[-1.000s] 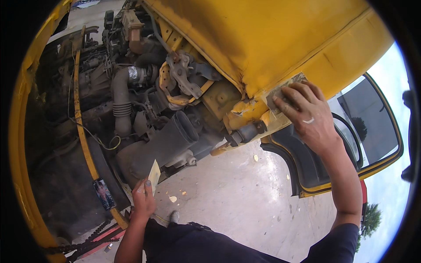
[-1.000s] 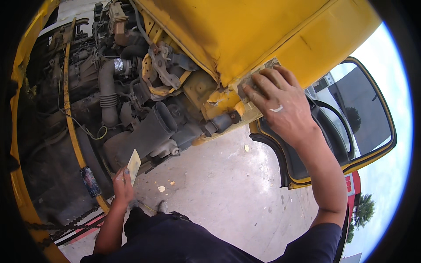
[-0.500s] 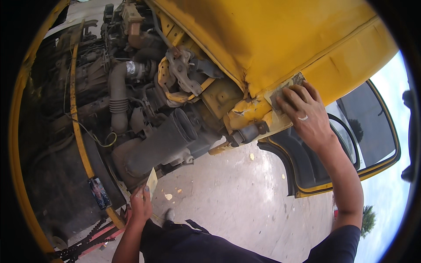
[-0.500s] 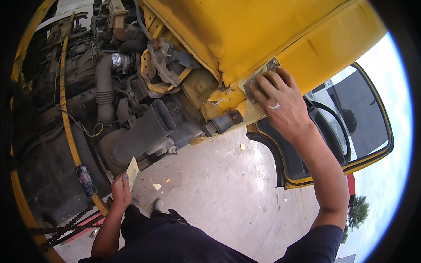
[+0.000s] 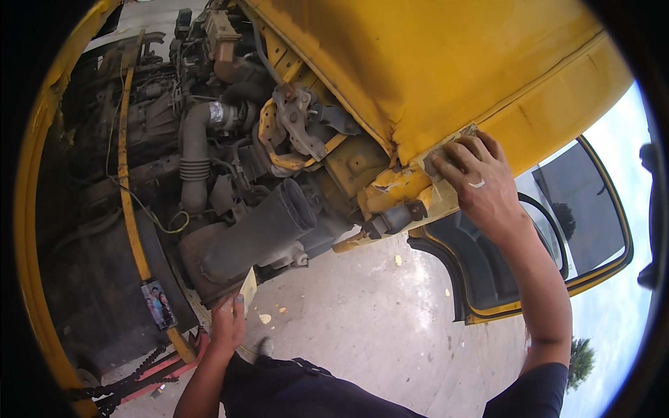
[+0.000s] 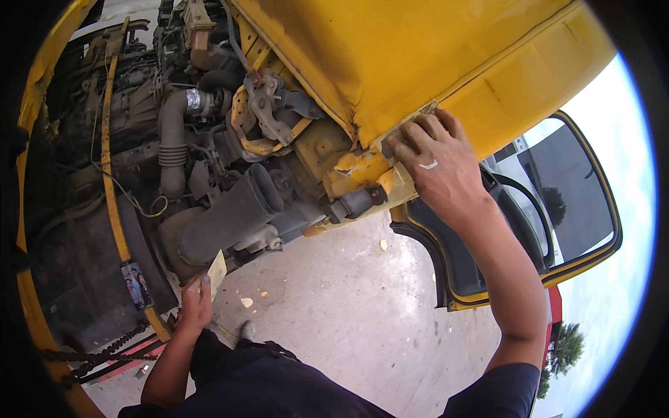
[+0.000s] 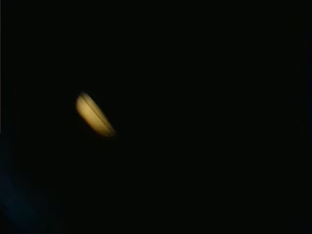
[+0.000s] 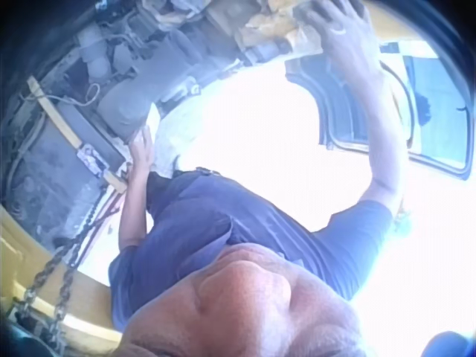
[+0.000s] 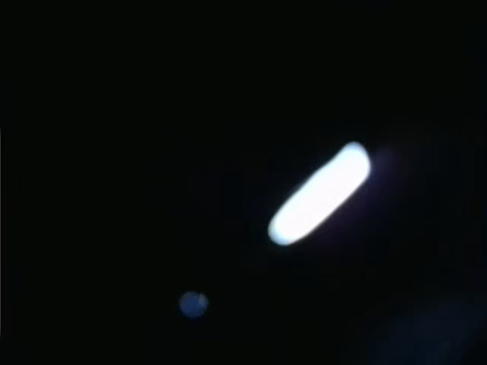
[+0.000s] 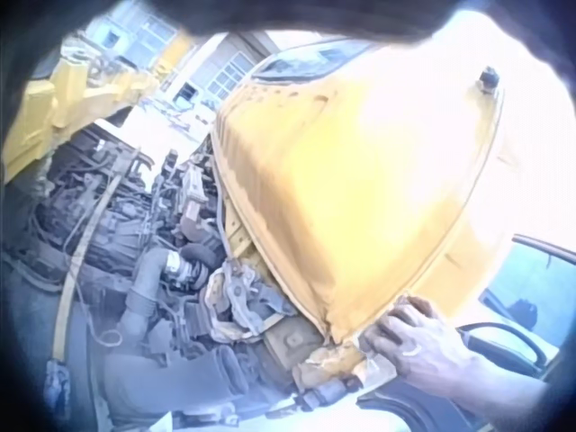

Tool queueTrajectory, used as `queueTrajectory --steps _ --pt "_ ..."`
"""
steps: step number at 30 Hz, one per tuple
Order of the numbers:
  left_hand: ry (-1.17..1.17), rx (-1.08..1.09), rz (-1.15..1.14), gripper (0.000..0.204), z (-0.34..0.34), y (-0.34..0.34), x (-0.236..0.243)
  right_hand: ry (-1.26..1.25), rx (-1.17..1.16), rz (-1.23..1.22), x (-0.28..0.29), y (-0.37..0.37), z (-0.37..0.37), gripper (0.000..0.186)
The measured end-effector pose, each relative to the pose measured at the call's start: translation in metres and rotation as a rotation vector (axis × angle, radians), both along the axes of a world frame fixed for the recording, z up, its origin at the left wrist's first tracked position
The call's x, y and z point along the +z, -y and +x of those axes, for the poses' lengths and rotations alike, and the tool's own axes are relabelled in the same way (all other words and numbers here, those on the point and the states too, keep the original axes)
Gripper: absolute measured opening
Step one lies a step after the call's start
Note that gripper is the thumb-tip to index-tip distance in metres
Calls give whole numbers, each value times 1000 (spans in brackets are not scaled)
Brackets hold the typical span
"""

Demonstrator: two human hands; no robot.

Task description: The person applies a beige body filler to a damaged area on the front fender of a yellow truck using a putty knife, then sands the applied filler with a sanding block. The process of applying and sanding is repeated multiple times to smooth the surface.

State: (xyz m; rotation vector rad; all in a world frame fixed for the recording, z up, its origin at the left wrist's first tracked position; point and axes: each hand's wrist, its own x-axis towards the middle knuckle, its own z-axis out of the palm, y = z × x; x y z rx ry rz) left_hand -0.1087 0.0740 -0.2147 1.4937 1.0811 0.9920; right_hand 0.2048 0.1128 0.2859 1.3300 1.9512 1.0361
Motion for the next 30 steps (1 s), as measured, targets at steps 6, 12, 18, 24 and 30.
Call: queueTrajectory --steps 6,12,18,24,30 --pt "-18 -17 -23 41 -7 -5 15 29 -51 -60 -3 6 16 50" --pt "-10 24 -27 39 -11 -8 3 55 -74 -112 -5 8 -19 34" --pt "-52 17 -10 45 -7 -8 -5 52 -27 -167 -25 -2 3 53" --pt "-46 45 -53 39 -11 -9 -2 110 -48 -211 -17 -4 4 47" --pt "-41 1 -69 39 -9 -10 0 80 76 -147 -28 -6 -5 43"
